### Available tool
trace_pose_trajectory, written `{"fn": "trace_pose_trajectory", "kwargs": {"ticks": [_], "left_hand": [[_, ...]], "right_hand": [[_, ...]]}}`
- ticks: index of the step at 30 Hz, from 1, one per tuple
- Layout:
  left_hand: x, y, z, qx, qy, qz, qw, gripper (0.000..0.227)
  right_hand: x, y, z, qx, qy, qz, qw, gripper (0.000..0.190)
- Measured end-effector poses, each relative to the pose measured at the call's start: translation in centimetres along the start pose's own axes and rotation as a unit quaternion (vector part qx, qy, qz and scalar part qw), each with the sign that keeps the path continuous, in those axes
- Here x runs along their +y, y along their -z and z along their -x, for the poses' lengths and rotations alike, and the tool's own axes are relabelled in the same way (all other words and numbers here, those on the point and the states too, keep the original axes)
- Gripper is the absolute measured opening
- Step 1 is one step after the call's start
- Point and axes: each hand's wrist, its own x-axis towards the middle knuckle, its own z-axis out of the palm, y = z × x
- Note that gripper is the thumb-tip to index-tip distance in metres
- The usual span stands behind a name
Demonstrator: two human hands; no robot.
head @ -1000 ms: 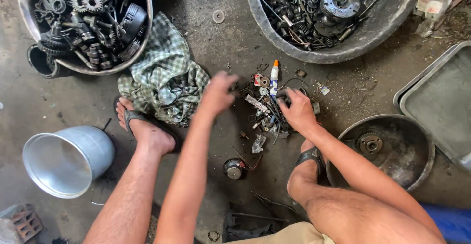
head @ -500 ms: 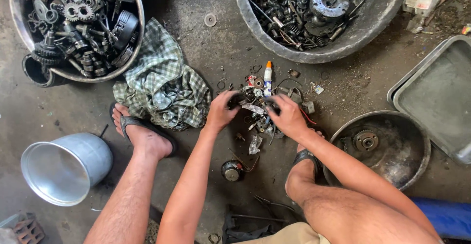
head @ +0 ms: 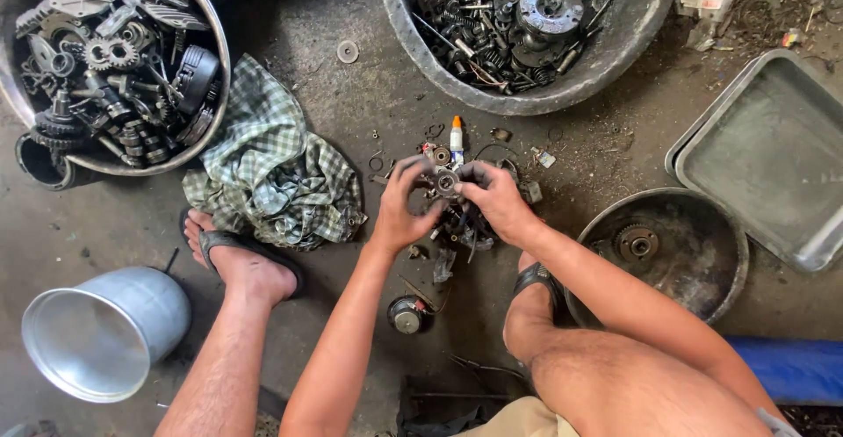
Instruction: The person sits on the floor and sorts through a pile of small metal parts, including gears, springs, and electrical components. They pick up items, separate them, and place them into different bowls or piles on the floor.
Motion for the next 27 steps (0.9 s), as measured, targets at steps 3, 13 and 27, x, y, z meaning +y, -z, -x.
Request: {"fn": "trace_pose_trajectory", "kwargs": {"ticks": [3,13,27], "left_hand": [[1.6,0.6,-1.3,-0.071,0.051,0.071,0.994,0.058],[0.4,0.4,-0.4,-0.052,0.051,0.015,0.997,0.045],[1.4,0.0,-1.0,-0.001,0.038,0.039,0.999,0.037]], "right_hand": [[-0.5,-0.3,0.5,0.011,-0.033,-0.020,0.999,0.013],[-0.9,-0.4,0.6,-0.027,0.014,0.127,0.991,0.019],[-2.2,-1.4,1.1,-0.004,-0.034,0.040,0.999,0.006]]}}
